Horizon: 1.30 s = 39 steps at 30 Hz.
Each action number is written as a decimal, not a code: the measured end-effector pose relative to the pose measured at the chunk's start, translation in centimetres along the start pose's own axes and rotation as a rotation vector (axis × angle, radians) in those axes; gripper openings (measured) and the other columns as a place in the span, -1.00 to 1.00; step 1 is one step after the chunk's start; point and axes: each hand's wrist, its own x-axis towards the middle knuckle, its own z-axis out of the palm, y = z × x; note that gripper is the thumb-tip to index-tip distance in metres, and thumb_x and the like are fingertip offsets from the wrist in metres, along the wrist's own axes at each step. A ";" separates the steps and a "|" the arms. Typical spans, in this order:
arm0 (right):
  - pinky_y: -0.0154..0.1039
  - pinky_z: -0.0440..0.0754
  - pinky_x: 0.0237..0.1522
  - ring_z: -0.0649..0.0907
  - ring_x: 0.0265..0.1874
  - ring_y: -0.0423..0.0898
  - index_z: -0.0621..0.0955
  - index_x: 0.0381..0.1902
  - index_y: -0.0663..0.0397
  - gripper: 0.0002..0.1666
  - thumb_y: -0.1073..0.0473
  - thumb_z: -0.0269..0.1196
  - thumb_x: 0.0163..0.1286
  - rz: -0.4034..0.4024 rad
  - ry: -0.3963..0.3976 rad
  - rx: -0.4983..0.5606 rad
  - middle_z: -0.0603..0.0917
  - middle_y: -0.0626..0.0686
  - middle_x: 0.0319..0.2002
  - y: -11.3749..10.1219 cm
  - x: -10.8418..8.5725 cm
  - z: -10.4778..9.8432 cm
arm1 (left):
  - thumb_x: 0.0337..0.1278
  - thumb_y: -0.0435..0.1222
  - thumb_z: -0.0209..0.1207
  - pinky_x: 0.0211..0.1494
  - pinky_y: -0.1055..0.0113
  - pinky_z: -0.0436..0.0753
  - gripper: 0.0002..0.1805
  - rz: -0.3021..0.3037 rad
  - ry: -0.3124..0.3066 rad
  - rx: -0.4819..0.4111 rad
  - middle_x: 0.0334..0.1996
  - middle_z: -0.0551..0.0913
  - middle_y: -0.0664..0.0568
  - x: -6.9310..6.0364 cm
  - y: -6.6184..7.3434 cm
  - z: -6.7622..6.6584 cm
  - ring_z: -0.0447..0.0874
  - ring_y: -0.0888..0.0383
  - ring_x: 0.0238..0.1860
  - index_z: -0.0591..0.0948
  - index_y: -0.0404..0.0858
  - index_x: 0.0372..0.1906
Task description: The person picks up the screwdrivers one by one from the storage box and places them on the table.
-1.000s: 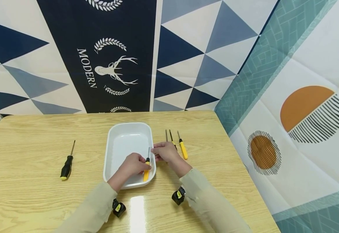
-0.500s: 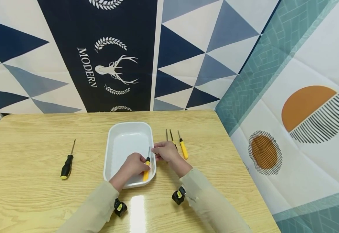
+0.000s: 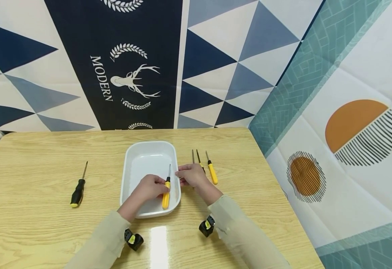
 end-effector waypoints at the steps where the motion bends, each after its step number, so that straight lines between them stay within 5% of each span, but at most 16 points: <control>1: -0.40 0.65 -0.51 0.57 -0.56 -0.18 0.59 -0.02 0.29 -0.68 0.27 0.23 0.27 0.000 0.000 0.000 0.64 0.07 -0.39 0.0 0.0 0.0 | -0.09 -0.30 0.32 -0.43 0.48 0.59 -0.69 -0.002 0.000 -0.012 -0.38 0.64 -0.06 0.0 0.0 -0.2 0.60 0.22 -0.50 0.62 -0.39 -0.21; 16: -0.40 0.65 -0.50 0.58 -0.55 -0.17 0.59 -0.04 0.29 -0.69 0.27 0.24 0.27 0.007 0.010 0.000 0.65 0.11 -0.36 0.0 0.2 0.0 | 0.03 -0.41 0.23 -0.22 0.30 0.75 -0.62 0.048 -0.002 -0.418 -0.20 0.70 -0.24 -0.6 0.1 -1.6 0.70 0.16 -0.38 0.55 -0.47 0.00; 39: -0.38 0.66 -0.47 0.57 -0.54 -0.17 0.57 -0.01 0.30 -0.66 0.26 0.24 0.27 0.011 0.009 -0.005 0.65 0.14 -0.33 0.0 0.0 0.1 | 0.13 -0.41 0.18 -0.23 0.29 0.76 -0.60 0.068 -0.045 -0.610 -0.17 0.65 -0.15 -1.0 -0.6 -2.0 0.66 0.20 -0.32 0.51 -0.40 0.10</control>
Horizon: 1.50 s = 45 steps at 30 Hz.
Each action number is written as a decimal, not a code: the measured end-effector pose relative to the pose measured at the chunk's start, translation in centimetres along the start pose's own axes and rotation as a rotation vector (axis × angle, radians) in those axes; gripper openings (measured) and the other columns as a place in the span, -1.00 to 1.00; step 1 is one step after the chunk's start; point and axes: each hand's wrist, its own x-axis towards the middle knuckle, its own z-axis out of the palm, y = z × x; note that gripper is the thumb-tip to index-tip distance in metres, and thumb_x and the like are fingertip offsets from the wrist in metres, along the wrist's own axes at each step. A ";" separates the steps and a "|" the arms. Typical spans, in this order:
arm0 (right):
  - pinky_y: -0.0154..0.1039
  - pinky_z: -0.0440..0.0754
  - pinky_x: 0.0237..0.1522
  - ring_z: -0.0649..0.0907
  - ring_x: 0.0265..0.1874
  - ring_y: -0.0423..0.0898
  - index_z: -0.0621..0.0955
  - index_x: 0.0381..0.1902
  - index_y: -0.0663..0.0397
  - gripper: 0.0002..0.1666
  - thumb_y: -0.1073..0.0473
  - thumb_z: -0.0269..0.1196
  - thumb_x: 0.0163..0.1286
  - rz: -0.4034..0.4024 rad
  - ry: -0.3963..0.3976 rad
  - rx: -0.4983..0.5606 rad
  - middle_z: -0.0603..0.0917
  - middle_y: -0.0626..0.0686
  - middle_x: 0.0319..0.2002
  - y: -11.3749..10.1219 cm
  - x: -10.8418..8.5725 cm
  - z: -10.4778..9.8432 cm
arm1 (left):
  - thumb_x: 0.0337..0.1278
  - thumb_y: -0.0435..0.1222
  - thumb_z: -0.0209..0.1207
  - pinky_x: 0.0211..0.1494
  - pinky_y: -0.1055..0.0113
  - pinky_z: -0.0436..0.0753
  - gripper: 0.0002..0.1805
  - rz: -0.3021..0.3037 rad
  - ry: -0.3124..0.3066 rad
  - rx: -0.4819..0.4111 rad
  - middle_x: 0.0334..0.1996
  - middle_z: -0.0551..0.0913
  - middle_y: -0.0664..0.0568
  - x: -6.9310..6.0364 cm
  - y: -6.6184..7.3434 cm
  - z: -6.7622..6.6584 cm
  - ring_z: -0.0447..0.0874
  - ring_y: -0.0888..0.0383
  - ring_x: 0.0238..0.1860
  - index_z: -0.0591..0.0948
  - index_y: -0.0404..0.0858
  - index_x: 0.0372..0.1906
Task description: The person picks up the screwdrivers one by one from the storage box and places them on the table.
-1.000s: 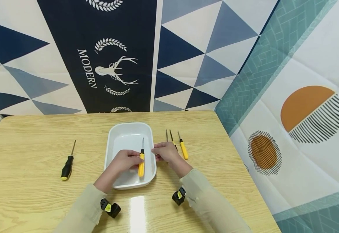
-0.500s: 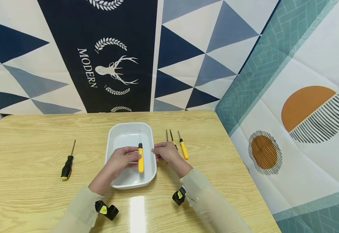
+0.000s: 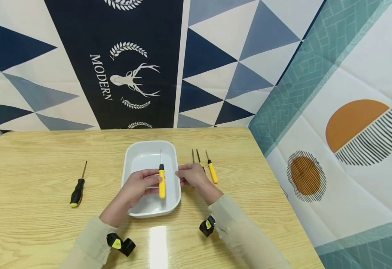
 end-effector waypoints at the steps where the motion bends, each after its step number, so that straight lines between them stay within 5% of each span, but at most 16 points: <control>1: -0.37 0.66 -0.46 0.57 -0.54 -0.17 0.57 -0.01 0.30 -0.66 0.26 0.24 0.27 0.001 0.002 0.000 0.65 0.15 -0.32 0.0 0.0 0.0 | 0.13 -0.41 0.17 -0.23 0.29 0.75 -0.60 -0.002 0.002 -0.002 -0.17 0.65 -0.15 0.0 0.0 0.0 0.66 0.20 -0.32 0.52 -0.40 0.10; 29: -0.38 0.65 -0.48 0.57 -0.52 -0.16 0.59 -0.02 0.28 -0.68 0.27 0.24 0.27 -0.003 0.006 0.017 0.63 0.08 -0.37 -0.2 -0.3 0.0 | 0.17 -0.40 0.13 -0.17 0.29 0.75 -0.58 0.017 -0.003 -0.008 -0.08 0.61 -0.21 -1.1 0.9 -1.6 0.65 0.20 -0.28 0.48 -0.42 0.15; 45: -0.38 0.64 -0.48 0.56 -0.53 -0.16 0.58 -0.03 0.27 -0.68 0.26 0.23 0.28 -0.012 -0.016 0.018 0.61 0.06 -0.39 0.0 -0.1 -0.1 | 0.19 -0.39 0.10 -0.16 0.35 0.74 -0.54 0.040 0.001 0.002 -0.12 0.62 -0.15 -1.4 1.0 -3.7 0.64 0.24 -0.30 0.42 -0.47 0.18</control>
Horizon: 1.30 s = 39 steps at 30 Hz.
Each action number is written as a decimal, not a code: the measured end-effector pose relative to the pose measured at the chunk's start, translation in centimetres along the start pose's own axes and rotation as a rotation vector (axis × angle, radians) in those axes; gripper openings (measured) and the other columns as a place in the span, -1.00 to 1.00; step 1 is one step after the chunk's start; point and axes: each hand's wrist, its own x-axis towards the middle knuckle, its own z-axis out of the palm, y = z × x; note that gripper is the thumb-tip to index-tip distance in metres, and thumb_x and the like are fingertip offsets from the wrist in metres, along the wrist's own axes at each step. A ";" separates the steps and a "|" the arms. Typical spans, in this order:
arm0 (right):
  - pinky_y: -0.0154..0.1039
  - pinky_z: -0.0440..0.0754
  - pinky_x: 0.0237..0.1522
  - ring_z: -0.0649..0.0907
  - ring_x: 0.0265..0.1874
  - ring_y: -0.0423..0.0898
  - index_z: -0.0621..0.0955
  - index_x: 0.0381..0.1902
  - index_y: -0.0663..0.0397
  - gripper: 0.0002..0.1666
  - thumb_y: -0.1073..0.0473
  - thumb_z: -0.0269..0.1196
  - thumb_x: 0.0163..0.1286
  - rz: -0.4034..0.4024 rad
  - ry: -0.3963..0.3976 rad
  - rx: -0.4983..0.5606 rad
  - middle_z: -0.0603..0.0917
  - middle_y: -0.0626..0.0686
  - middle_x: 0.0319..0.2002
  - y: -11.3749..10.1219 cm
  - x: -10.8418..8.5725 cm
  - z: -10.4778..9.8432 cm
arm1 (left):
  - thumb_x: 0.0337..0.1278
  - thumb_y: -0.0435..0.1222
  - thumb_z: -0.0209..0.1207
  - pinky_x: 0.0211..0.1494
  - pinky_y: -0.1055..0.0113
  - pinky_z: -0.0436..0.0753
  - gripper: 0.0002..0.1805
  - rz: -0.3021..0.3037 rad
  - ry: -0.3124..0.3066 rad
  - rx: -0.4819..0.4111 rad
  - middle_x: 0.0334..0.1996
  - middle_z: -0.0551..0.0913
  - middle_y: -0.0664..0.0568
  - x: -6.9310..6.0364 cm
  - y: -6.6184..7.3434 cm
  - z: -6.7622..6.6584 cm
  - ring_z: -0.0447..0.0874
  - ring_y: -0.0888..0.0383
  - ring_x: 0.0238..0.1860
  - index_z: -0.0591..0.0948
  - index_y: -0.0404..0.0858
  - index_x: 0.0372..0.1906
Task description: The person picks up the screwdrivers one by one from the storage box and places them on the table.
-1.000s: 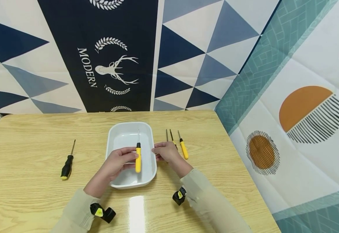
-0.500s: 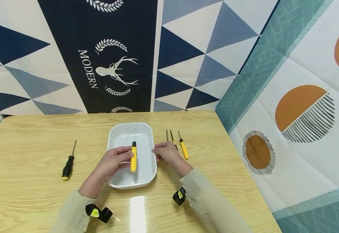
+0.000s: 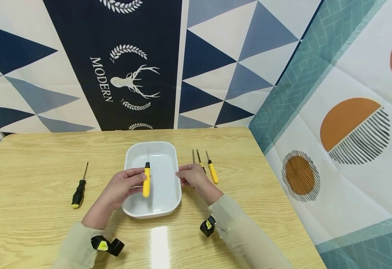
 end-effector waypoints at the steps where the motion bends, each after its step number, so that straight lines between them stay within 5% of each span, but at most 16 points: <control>1: -0.38 0.64 -0.47 0.56 -0.53 -0.16 0.58 -0.02 0.27 -0.68 0.26 0.23 0.28 0.000 0.000 -0.001 0.61 0.06 -0.39 0.0 0.0 0.0 | 0.19 -0.40 0.10 -0.16 0.35 0.73 -0.55 -0.003 0.005 0.001 -0.12 0.62 -0.14 0.0 0.0 -0.1 0.64 0.24 -0.30 0.42 -0.46 0.18; 39: -0.37 0.65 -0.45 0.58 -0.51 -0.15 0.58 -0.01 0.27 -0.67 0.26 0.23 0.28 -0.004 -0.001 -0.001 0.62 0.07 -0.37 0.3 0.1 0.0 | 0.26 -0.31 0.08 -0.17 0.46 0.71 -0.48 0.029 0.044 0.034 -0.20 0.62 0.11 -1.4 -0.3 -5.1 0.64 0.31 -0.26 0.34 -0.47 0.25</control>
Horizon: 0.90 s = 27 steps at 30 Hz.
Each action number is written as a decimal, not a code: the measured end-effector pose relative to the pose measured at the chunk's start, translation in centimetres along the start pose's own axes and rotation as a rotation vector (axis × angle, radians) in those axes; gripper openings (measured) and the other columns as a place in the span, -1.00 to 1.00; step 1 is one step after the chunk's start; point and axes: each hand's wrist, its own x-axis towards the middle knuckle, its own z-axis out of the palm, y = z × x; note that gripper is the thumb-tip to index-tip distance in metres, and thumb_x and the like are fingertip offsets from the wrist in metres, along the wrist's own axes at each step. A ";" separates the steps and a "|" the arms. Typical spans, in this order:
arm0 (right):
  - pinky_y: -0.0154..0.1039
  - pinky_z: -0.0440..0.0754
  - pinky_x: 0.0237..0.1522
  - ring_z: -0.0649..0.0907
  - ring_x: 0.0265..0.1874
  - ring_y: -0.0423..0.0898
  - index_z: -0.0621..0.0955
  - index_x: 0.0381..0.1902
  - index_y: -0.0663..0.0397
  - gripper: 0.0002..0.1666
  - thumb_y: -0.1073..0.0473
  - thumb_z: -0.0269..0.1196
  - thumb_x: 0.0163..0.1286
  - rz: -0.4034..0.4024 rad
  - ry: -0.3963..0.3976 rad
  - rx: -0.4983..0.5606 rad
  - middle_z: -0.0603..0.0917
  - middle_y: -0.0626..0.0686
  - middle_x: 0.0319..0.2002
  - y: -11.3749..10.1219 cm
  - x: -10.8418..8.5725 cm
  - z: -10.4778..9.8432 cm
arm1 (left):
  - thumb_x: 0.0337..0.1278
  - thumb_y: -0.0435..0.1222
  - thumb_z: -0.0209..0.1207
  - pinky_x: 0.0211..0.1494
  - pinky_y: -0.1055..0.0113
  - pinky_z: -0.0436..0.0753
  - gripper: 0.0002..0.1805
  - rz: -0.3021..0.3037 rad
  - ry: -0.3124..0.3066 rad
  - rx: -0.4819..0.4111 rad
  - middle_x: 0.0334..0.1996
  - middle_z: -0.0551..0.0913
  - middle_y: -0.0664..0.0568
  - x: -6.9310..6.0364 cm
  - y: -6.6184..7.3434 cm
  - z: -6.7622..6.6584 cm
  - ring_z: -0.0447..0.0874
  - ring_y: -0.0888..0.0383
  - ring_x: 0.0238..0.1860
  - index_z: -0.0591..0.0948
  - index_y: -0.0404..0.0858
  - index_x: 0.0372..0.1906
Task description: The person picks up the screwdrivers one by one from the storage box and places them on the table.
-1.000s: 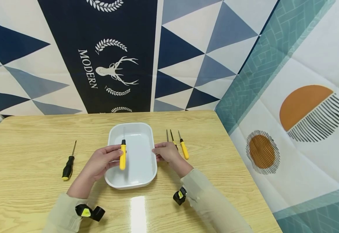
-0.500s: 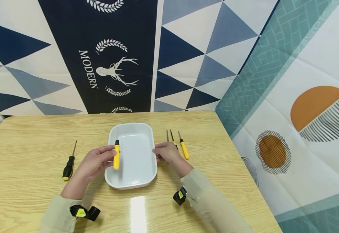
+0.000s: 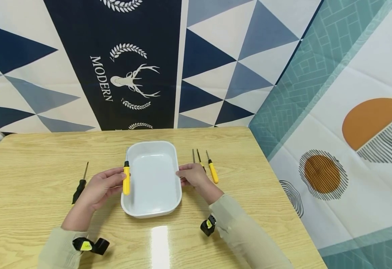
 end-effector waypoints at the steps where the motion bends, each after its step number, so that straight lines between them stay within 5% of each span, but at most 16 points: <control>1: -0.37 0.66 -0.45 0.58 -0.52 -0.15 0.58 -0.01 0.27 -0.67 0.26 0.23 0.28 0.000 0.001 0.000 0.62 0.07 -0.37 0.0 0.0 0.0 | 0.27 -0.31 0.08 -0.16 0.45 0.71 -0.49 0.001 0.000 0.003 -0.20 0.62 0.11 0.0 -0.1 -0.2 0.64 0.31 -0.25 0.34 -0.47 0.26; 14: -0.30 0.68 -0.37 0.58 -0.49 -0.15 0.57 0.00 0.27 -0.67 0.26 0.23 0.28 0.000 -0.002 -0.001 0.62 0.08 -0.35 0.0 0.0 0.0 | 0.30 -0.27 0.07 -0.13 0.49 0.70 -0.43 0.018 0.015 0.023 -0.25 0.62 0.21 -0.6 -0.8 -2.7 0.65 0.36 -0.25 0.27 -0.51 0.29; 27: -0.30 0.68 -0.37 0.57 -0.51 -0.16 0.58 -0.01 0.27 -0.68 0.27 0.22 0.28 0.006 -0.006 0.003 0.62 0.06 -0.37 -0.2 -0.1 0.0 | 0.28 -0.27 0.08 -0.17 0.52 0.69 -0.41 -0.033 0.059 0.080 -0.29 0.60 0.23 -0.4 -1.5 -3.9 0.63 0.38 -0.30 0.26 -0.52 0.29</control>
